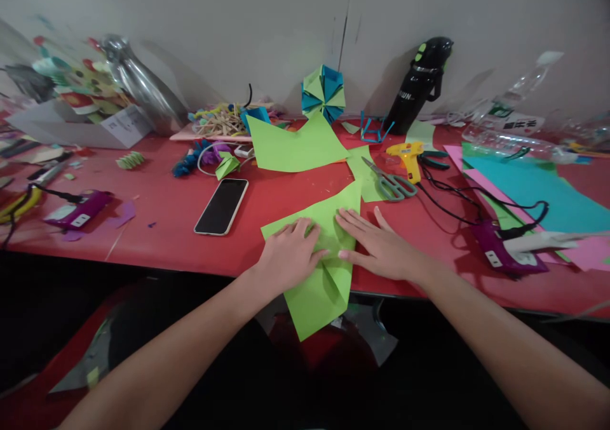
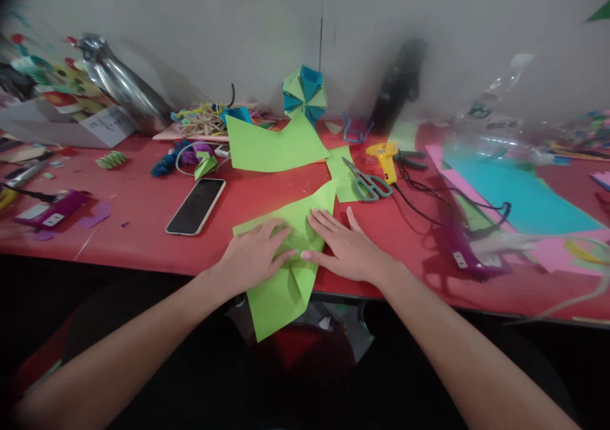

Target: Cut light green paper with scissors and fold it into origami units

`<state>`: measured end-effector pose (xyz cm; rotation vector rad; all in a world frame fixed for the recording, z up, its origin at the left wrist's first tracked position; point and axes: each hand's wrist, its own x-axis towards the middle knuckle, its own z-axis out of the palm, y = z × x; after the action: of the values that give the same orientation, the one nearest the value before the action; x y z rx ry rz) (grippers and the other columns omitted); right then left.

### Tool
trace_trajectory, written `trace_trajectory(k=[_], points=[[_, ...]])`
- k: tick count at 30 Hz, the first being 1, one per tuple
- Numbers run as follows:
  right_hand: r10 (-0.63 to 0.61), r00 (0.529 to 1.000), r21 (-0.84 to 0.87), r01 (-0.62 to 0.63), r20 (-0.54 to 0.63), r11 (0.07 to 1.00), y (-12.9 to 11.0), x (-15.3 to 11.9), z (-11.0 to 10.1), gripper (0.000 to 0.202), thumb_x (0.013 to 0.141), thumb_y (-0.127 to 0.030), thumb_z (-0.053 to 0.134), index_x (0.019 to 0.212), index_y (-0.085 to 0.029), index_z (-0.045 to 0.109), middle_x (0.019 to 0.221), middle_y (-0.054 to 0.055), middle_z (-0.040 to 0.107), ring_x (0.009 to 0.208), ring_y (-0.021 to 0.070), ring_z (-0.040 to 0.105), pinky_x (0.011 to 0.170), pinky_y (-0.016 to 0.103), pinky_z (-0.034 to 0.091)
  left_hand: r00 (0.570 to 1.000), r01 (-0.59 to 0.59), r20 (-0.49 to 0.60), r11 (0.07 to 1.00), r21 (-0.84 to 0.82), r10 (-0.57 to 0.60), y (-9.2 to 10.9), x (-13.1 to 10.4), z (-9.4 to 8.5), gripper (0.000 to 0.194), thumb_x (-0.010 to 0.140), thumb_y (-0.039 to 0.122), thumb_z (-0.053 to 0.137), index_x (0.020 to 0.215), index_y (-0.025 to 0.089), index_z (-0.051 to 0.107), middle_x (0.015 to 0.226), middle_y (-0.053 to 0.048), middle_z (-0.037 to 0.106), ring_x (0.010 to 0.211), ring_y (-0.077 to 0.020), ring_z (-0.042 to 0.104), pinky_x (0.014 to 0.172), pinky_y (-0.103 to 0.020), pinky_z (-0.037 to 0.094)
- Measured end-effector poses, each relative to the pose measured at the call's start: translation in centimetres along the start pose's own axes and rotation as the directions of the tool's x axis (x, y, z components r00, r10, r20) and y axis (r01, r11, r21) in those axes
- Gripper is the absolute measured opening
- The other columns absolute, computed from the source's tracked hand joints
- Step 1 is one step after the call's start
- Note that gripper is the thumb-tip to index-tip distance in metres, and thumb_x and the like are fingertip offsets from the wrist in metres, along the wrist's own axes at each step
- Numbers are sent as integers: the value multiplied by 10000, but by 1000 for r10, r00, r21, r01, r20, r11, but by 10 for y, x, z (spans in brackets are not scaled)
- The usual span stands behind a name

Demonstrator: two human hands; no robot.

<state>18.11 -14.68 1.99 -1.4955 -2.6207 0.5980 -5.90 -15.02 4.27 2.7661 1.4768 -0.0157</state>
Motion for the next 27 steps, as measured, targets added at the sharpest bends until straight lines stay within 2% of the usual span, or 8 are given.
trace_trajectory(k=[4, 12, 15, 18, 21, 23, 25, 27], points=[[59, 997, -35, -61, -41, 998, 12, 8, 0, 813, 972, -711, 297, 1634, -297, 71, 1703, 43, 90, 1576, 295, 102, 1239, 641, 10, 1000, 11, 3, 1000, -8, -11, -1, -1, 0, 487, 1027, 511, 406, 1378, 197, 530, 1404, -124, 556, 1107, -285, 665, 774, -346, 576], [151, 973, -151, -178, -175, 972, 38, 24, 1, 823, 983, -709, 192, 1631, -203, 175, 1683, 82, 209, 1563, 293, 197, 1245, 631, -25, 1000, 4, -5, 999, -38, -4, -1, -2, 3, 489, 1030, 498, 384, 1381, 183, 515, 1412, -138, 535, 1131, -300, 648, 820, -388, 570], [177, 953, -203, -229, -246, 952, 34, 27, 1, 845, 988, -698, 179, 1605, -129, 270, 1663, 119, 277, 1570, 305, 167, 1248, 623, -21, 1000, -6, -10, 999, -41, 5, -1, -2, 3, 478, 1028, 478, 398, 1375, 172, 517, 1398, -141, 541, 1140, -302, 640, 844, -396, 566], [143, 946, -236, -216, -291, 947, 15, 28, -2, 883, 984, -704, 182, 1577, -65, 323, 1648, 171, 306, 1574, 328, 131, 1250, 616, -10, 1000, -6, -8, 999, -49, 6, -1, -2, 2, 478, 1025, 474, 404, 1377, 171, 517, 1388, -140, 546, 1128, -298, 644, 848, -404, 567], [-5, 966, -271, -68, -259, 960, -5, 27, -4, 843, 995, -685, 193, 1587, -96, 309, 1680, 141, 222, 1582, 304, 79, 1252, 593, -47, 1000, 0, -7, 999, -52, 0, -1, -1, 1, 463, 1023, 462, 412, 1363, 171, 531, 1377, -133, 555, 1111, -295, 651, 856, -411, 567], [-59, 980, -258, 8, -192, 966, -9, 28, -3, 807, 1004, -667, 177, 1589, -129, 315, 1687, 120, 204, 1583, 281, 86, 1258, 578, -31, 1000, 0, -3, 998, -57, 0, -1, -2, 1, 447, 1021, 450, 419, 1350, 173, 540, 1368, -130, 561, 1111, -295, 650, 849, -408, 569], [-26, 989, -223, -7, -143, 975, -1, 29, 0, 818, 996, -686, 170, 1605, -150, 275, 1686, 116, 204, 1577, 280, 136, 1257, 590, -9, 1000, -5, -2, 998, -60, 5, -1, -2, 1, 447, 1019, 445, 422, 1358, 175, 532, 1370, -133, 559, 1135, -300, 639, 849, -405, 568], [53, 987, -202, -84, -154, 976, 14, 31, 0, 812, 995, -685, 167, 1627, -176, 197, 1688, 112, 187, 1571, 288, 167, 1250, 615, -2, 1000, -10, -2, 998, -56, 10, -2, -1, 1, 461, 1018, 451, 422, 1369, 171, 524, 1382, -141, 552, 1152, -305, 631, 862, -408, 565]])
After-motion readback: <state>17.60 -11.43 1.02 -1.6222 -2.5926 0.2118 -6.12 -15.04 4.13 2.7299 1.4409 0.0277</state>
